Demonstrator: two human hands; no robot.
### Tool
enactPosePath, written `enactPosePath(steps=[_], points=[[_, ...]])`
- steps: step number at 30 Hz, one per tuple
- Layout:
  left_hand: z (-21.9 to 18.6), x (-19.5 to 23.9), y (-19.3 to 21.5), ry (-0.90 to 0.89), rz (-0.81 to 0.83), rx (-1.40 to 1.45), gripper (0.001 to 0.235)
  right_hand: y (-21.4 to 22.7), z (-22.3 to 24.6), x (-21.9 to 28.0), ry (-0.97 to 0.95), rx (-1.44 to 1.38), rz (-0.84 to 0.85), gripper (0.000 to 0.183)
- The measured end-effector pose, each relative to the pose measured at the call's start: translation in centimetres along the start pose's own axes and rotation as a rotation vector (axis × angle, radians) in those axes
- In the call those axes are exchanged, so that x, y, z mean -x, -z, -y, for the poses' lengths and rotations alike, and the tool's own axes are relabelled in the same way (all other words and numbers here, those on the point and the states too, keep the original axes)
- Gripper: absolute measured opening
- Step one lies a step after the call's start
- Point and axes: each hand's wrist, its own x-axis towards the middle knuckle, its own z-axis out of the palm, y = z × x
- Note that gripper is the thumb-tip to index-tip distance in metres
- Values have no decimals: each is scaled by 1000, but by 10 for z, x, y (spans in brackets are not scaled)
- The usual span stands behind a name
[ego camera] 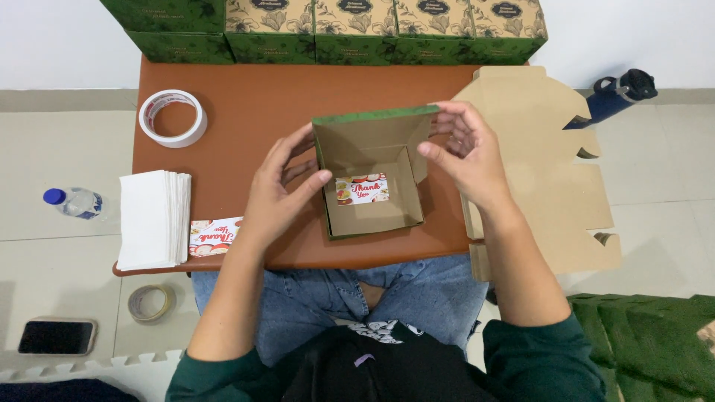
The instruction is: Folding cardboard templates into small boxes and applying decorative stickers.
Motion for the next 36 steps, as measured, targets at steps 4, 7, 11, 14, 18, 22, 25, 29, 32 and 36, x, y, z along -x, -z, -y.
enactPosePath(steps=[4,7,11,14,18,22,25,29,32,36], points=[[-1,20,-14,-38,-43,-5,67,-11,13,25,31,-25,-34,61],[-1,30,-21,-76,-75,-35,70,-16,10,38,74,-31,-56,59],[1,42,-23,-113,-39,-187,68,-16,1,51,137,70,-54,53],[3,48,-23,-148,32,-372,68,-12,-2,58,189,179,-26,48],[6,56,-29,-173,94,-479,66,-14,5,68,213,294,73,53],[2,64,-36,-199,138,-448,76,-9,3,74,239,297,135,59],[11,68,-39,-198,139,-395,75,-7,1,78,236,248,117,51],[18,70,-42,-232,67,-418,48,-9,-3,81,248,259,107,49],[23,72,-44,-258,31,-429,43,-10,-4,84,239,255,115,50],[30,75,-48,-302,11,-503,45,-15,-8,84,269,270,42,43]])
